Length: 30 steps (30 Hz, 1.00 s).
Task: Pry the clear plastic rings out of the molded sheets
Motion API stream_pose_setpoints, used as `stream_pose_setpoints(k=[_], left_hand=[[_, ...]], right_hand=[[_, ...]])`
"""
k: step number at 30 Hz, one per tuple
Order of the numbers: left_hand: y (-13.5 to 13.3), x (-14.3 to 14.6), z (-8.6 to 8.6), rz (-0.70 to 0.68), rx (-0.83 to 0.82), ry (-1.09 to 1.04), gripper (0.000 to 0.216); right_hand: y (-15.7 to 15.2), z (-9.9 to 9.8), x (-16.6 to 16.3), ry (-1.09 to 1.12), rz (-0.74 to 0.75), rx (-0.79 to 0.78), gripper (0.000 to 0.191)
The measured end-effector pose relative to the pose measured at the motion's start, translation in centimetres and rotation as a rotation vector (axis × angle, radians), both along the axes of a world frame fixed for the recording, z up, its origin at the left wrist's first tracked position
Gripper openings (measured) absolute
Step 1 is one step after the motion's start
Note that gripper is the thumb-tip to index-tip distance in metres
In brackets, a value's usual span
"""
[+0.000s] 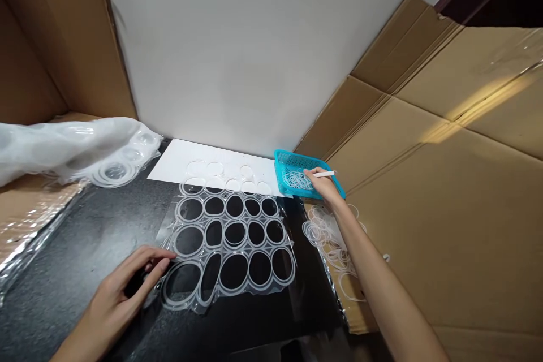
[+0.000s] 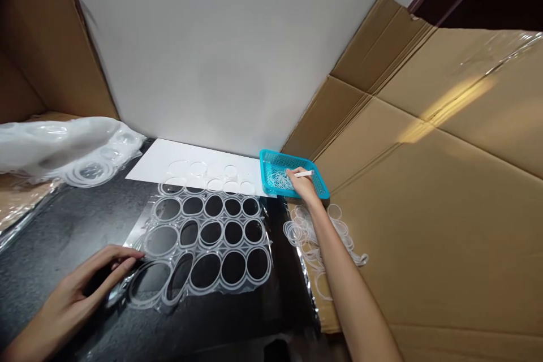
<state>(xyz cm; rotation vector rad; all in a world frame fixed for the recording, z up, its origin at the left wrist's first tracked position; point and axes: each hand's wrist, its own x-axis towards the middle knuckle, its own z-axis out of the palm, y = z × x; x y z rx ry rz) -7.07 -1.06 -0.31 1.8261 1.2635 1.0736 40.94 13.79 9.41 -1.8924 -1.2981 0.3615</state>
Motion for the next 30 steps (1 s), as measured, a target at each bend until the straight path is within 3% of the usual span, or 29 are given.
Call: stream_pose_setpoints(k=[4, 7, 9, 13, 16, 21, 27, 30], left_hand=[[0.1, 0.1, 0.8, 0.084, -0.072, -0.008, 0.034], [-0.1, 0.1, 1.2, 0.146, -0.149, -0.048, 0.036], [-0.2, 0.0, 1.3, 0.163, -0.186, -0.086, 0.035], [-0.3, 0.0, 1.4, 0.211, -0.253, -0.089, 0.031], [-0.3, 0.2, 1.5, 0.227, -0.262, -0.083, 0.031], [-0.5, 0.2, 1.6, 0.307, -0.309, -0.078, 0.037], [-0.4, -0.1, 1.2, 0.374, -0.358, -0.012, 0.046], [-0.5, -0.7, 0.2, 0.397, -0.269, 0.105, 0.044]], right_hand=[[-1.9, 1.1, -0.6, -0.203, -0.042, 0.128, 0.031], [-7.0, 0.9, -3.6, -0.305, -0.025, 0.274, 0.048], [-12.2, -0.5, -6.6, -0.334, 0.014, 0.333, 0.046], [-23.3, -5.6, -13.7, -0.383, 0.126, 0.387, 0.027], [-28.3, -9.1, -18.2, -0.383, 0.259, 0.339, 0.02], [-29.2, -11.8, -21.1, -0.371, 0.112, 0.326, 0.016], [-28.4, -12.3, -20.6, -0.376, 0.062, 0.24, 0.018], [-28.4, -12.4, -20.5, -0.402, 0.03, 0.217, 0.02]])
